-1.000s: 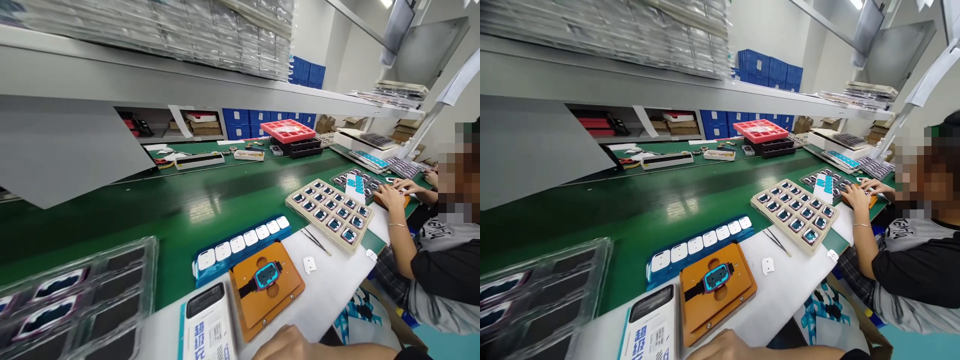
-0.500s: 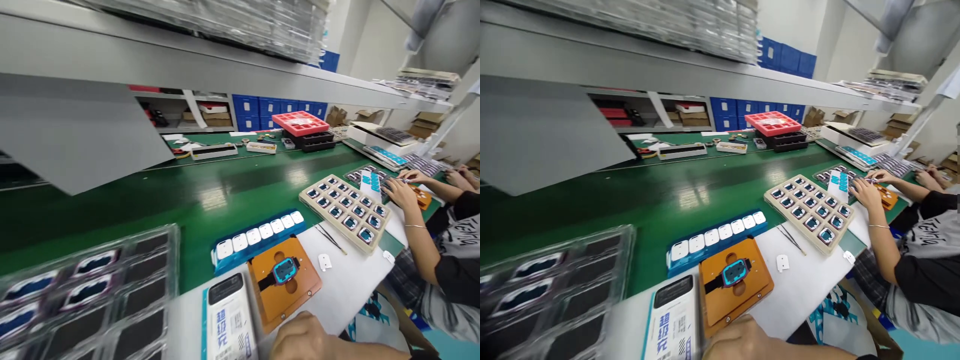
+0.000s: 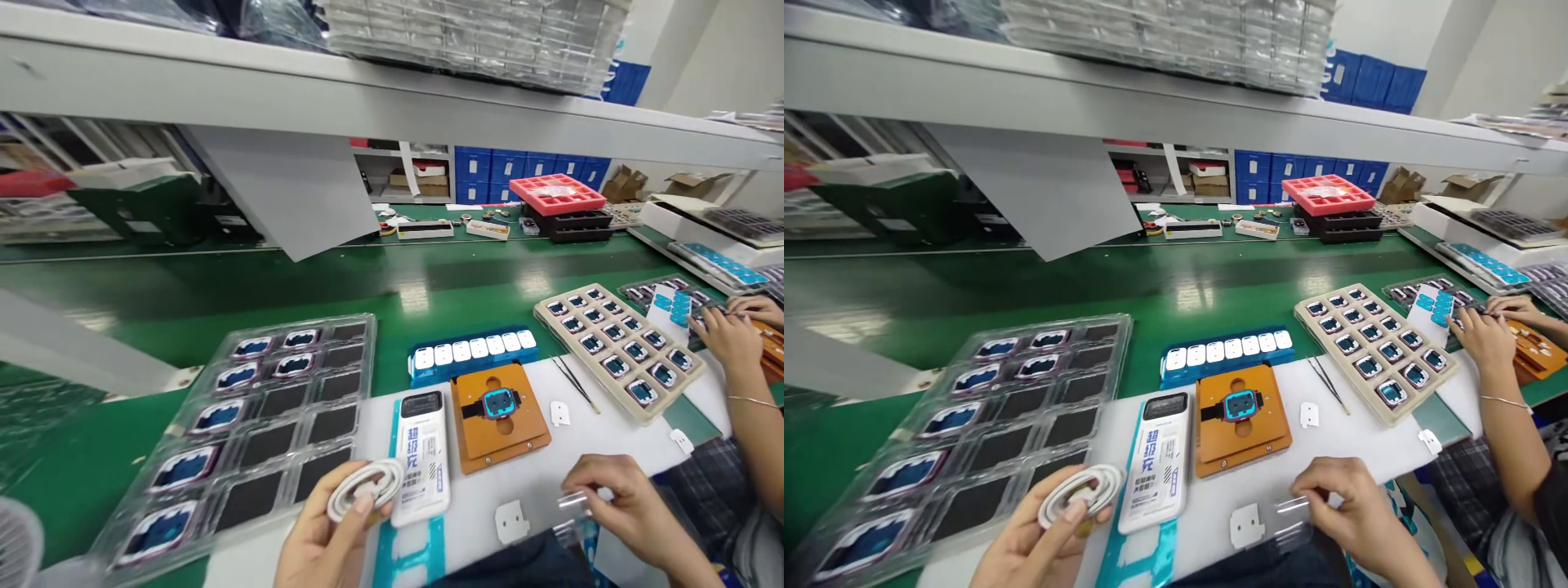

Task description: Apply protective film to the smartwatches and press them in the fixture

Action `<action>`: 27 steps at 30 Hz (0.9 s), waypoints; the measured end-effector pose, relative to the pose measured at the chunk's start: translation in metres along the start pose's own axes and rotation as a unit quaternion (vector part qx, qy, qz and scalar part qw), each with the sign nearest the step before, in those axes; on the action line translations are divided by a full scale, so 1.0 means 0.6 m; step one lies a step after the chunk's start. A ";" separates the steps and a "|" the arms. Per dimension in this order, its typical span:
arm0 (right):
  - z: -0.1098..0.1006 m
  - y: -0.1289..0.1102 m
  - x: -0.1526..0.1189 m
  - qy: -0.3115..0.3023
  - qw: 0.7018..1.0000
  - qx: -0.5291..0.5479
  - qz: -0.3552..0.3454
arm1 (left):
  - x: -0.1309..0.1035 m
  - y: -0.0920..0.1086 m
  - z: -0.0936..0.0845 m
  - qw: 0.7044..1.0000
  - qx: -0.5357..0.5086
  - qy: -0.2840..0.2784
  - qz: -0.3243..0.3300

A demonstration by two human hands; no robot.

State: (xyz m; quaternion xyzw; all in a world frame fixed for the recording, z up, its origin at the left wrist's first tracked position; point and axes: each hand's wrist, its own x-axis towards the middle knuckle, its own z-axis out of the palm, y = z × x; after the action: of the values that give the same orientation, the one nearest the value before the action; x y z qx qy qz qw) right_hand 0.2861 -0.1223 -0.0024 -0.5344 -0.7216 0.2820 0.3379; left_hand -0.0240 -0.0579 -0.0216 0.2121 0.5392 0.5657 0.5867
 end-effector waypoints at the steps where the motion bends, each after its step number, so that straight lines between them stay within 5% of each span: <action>1: -0.013 0.010 -0.015 -0.008 0.999 -0.024 0.022 | -0.003 -0.002 0.006 1.000 -0.001 -0.002 0.000; 9: -0.085 0.050 -0.099 0.028 0.981 -0.114 0.152 | -0.027 0.000 0.056 0.998 0.000 -0.004 0.058; 16: -0.071 0.057 -0.058 0.149 0.969 -0.062 0.190 | -0.014 -0.016 0.069 0.996 0.034 -0.035 0.077; 22: -0.065 0.082 0.011 0.216 0.952 -0.196 0.095 | -0.018 -0.019 0.073 0.992 0.039 -0.090 0.078; 27: -0.024 0.006 0.044 0.208 0.968 -0.121 -0.065 | -0.031 -0.025 0.070 0.987 0.072 -0.107 0.092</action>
State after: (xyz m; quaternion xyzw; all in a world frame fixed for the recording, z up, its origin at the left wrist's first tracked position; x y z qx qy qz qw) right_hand 0.2944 -0.0955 0.0087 -0.5699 -0.6974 0.0522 0.4314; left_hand 0.0235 -0.0632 -0.0134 0.3620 0.4911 0.5511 0.5693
